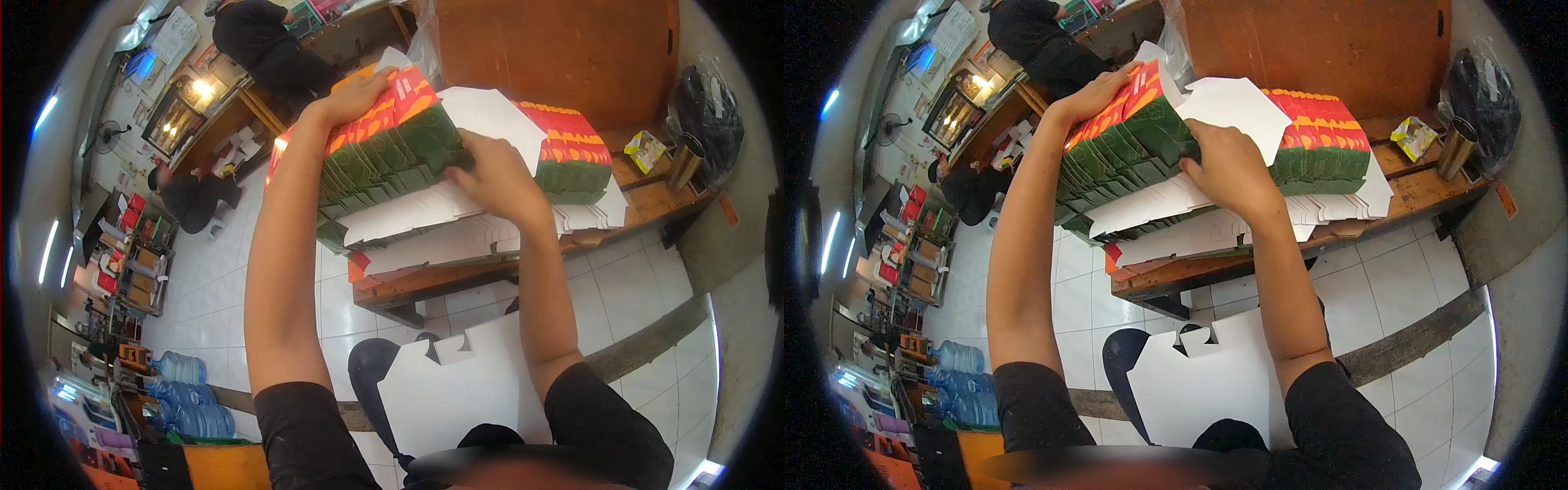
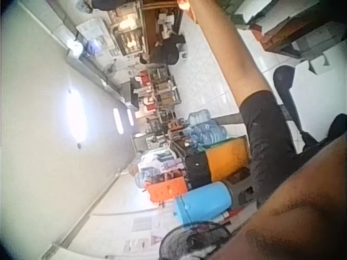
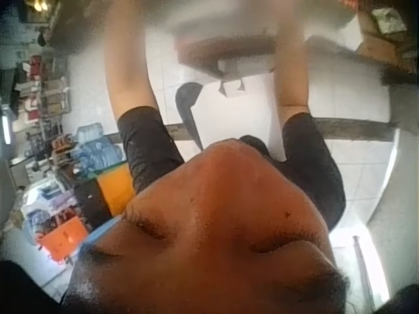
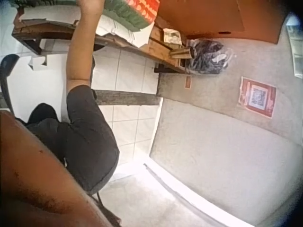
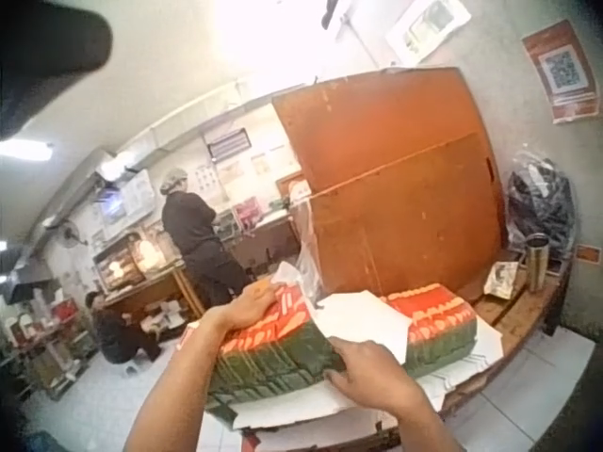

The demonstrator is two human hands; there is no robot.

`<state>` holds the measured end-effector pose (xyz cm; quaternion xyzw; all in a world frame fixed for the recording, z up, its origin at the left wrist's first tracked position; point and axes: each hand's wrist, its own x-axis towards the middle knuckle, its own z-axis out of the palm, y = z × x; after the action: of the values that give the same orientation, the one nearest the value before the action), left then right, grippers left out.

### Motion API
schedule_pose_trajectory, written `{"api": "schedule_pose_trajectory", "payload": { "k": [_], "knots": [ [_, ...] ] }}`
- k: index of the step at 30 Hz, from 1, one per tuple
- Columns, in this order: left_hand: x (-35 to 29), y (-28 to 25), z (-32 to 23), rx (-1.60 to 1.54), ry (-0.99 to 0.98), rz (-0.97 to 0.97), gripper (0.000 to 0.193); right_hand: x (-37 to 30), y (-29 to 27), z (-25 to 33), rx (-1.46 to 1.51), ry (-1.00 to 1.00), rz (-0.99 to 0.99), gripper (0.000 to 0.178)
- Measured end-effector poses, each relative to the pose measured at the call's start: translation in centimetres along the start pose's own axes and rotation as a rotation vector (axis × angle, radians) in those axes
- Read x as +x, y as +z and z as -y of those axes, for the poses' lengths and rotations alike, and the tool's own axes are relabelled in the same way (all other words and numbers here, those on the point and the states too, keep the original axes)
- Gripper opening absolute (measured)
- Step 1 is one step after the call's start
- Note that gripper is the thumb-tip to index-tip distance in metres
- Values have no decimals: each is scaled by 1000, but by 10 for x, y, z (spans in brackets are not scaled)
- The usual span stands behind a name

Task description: Assembling and stacking cardboard food containers at a table.

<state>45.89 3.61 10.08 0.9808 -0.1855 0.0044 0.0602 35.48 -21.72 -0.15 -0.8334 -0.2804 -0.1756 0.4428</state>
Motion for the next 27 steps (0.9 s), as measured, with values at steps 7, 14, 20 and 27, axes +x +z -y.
{"api": "schedule_pose_trajectory", "payload": {
  "k": [7,14,20,27],
  "knots": [
    [6,3,7,-18,68,-22,51,-1,11,5,-116,7,-108,24],
    [4,4,8,-38,-46,-34,47,-1,21,7,-150,80,-133,18],
    [3,4,8,76,63,-13,47,0,12,0,-19,-16,-82,22],
    [4,1,8,59,79,14,55,6,17,4,291,177,5,58]
  ]
}}
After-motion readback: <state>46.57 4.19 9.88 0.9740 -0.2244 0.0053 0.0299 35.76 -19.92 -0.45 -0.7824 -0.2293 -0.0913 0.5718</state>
